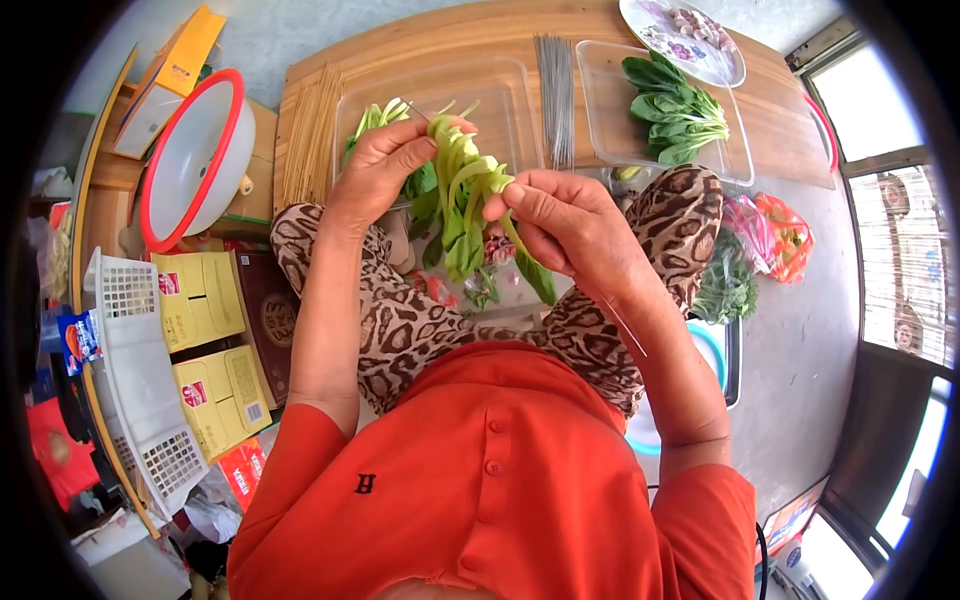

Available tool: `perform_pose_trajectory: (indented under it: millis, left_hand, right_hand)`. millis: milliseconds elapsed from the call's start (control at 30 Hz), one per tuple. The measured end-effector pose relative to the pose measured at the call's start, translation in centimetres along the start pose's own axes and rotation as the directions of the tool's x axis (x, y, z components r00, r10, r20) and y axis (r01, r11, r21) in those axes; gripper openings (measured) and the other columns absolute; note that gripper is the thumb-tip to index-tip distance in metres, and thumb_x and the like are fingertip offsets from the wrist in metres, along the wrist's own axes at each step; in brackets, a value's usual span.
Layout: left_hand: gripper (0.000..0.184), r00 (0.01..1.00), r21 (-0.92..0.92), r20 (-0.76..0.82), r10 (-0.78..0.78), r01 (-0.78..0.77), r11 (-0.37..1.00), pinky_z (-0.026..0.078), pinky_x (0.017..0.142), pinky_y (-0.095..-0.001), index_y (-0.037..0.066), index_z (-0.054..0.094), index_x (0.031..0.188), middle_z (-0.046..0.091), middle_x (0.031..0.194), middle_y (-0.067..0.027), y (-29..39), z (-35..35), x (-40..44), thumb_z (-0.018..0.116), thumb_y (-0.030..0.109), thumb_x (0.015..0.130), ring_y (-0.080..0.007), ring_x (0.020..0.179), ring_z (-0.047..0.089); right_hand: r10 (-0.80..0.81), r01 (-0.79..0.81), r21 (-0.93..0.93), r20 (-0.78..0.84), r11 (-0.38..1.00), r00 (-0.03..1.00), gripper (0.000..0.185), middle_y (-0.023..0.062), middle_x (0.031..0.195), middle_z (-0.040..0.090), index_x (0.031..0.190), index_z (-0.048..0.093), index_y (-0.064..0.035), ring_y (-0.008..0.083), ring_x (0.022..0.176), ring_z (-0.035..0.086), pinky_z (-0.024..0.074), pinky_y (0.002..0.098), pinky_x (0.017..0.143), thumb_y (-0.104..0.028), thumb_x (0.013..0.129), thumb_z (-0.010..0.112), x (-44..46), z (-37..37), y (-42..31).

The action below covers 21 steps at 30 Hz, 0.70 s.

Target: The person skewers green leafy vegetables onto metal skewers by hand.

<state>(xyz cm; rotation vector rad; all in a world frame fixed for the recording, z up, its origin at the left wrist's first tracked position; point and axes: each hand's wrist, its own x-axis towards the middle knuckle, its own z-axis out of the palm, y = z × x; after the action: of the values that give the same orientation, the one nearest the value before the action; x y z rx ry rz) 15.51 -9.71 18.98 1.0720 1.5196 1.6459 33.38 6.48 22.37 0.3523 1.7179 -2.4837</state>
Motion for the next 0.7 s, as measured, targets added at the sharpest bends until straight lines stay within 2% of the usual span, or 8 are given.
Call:
perform_pose_trajectory:
  millis: [167,300,367,500,567,600,633,700]
  left_hand:
    - [0.036,0.996,0.097,0.086,-0.027,0.018,0.995,0.043,0.096,-0.0289,0.001,0.061,0.121,0.065,0.112,-0.0048,-0.9,0.1,1.0,0.057,0.024,0.094,-0.0123,0.103,0.058]
    - [0.040,0.995,-0.073,0.090,-0.038,0.045,0.996,0.047,0.091,-0.0304,0.002,0.059,0.122,0.065,0.109,-0.0063,-3.3,-3.7,3.5,0.061,0.028,0.092,-0.0137,0.099,0.061]
    - [0.034,0.956,0.009,-0.225,-0.190,0.197,0.980,0.050,0.083,-0.0276,0.002,0.060,0.118,0.065,0.107,-0.0071,-6.5,-6.8,5.0,0.060,0.025,0.092,-0.0133,0.092,0.063]
    - [0.028,0.872,0.157,-0.405,-0.276,0.364,0.918,0.052,0.074,-0.0252,0.001,0.063,0.109,0.066,0.101,-0.0069,-12.5,-9.9,7.6,0.061,0.023,0.092,-0.0121,0.086,0.064]
    - [0.024,0.836,0.377,-0.455,-0.307,0.493,0.784,0.051,0.070,-0.0241,0.002,0.066,0.102,0.068,0.090,-0.0046,-15.1,-10.1,8.4,0.064,0.022,0.088,-0.0090,0.084,0.063]
    - [0.021,0.830,0.515,-0.496,-0.255,0.518,0.684,0.051,0.067,-0.0322,0.007,0.069,0.092,0.070,0.087,-0.0089,-15.7,-10.0,8.5,0.067,0.023,0.080,-0.0183,0.078,0.067]
    - [0.021,0.831,0.515,-0.492,-0.260,0.519,0.682,0.051,0.067,-0.0322,0.007,0.069,0.092,0.070,0.087,-0.0089,-16.3,-9.9,8.5,0.067,0.023,0.080,-0.0183,0.078,0.067]
    - [0.016,0.754,0.720,-0.631,-0.183,0.657,0.223,0.052,0.072,-0.0376,0.012,0.069,0.087,0.069,0.086,-0.0093,-17.4,-9.4,8.1,0.068,0.026,0.080,-0.0228,0.087,0.066]
  right_hand:
    - [0.030,-0.028,0.052,-0.025,0.998,0.999,0.027,-0.0071,0.049,0.037,0.094,0.064,-0.0016,0.0018,0.041,0.027,0.0192,0.0193,0.040,-0.023,0.099,0.048,-0.1,-1.1,0.7]
    - [0.059,-0.058,0.038,-0.037,0.998,0.998,0.026,-0.0072,0.049,0.037,0.094,0.064,-0.0016,0.0020,0.041,0.027,0.0193,0.0195,0.040,-0.022,0.099,0.048,-1.0,-2.8,1.1]
    - [0.028,-0.024,0.044,-0.088,0.999,0.996,0.026,-0.0072,0.049,0.037,0.094,0.064,-0.0015,0.0021,0.041,0.028,0.0197,0.0197,0.040,-0.021,0.099,0.047,-1.6,-3.7,1.3]
    - [0.016,-0.010,0.045,-0.147,0.999,0.989,0.027,-0.0066,0.049,0.037,0.093,0.064,-0.0015,0.0021,0.041,0.028,0.0206,0.0197,0.040,-0.022,0.099,0.048,-2.1,-5.7,2.1]
    - [0.027,-0.019,0.055,-0.166,0.998,0.986,0.026,-0.0065,0.049,0.037,0.093,0.063,-0.0014,0.0022,0.041,0.029,0.0210,0.0194,0.040,-0.022,0.099,0.048,-2.2,-6.4,2.5]
    - [0.021,-0.013,0.051,-0.172,0.999,0.985,0.026,-0.0064,0.049,0.037,0.093,0.063,-0.0015,0.0022,0.041,0.029,0.0211,0.0192,0.040,-0.022,0.099,0.048,-2.2,-6.5,2.7]
    - [0.016,-0.007,0.047,-0.179,0.999,0.984,0.026,-0.0064,0.049,0.037,0.093,0.063,-0.0015,0.0022,0.041,0.029,0.0213,0.0191,0.040,-0.022,0.099,0.048,-2.3,-6.8,2.8]
    - [0.027,-0.017,0.051,-0.192,0.999,0.981,0.026,-0.0064,0.049,0.037,0.093,0.063,-0.0015,0.0021,0.041,0.029,0.0213,0.0190,0.040,-0.022,0.099,0.048,-2.3,-6.9,2.9]
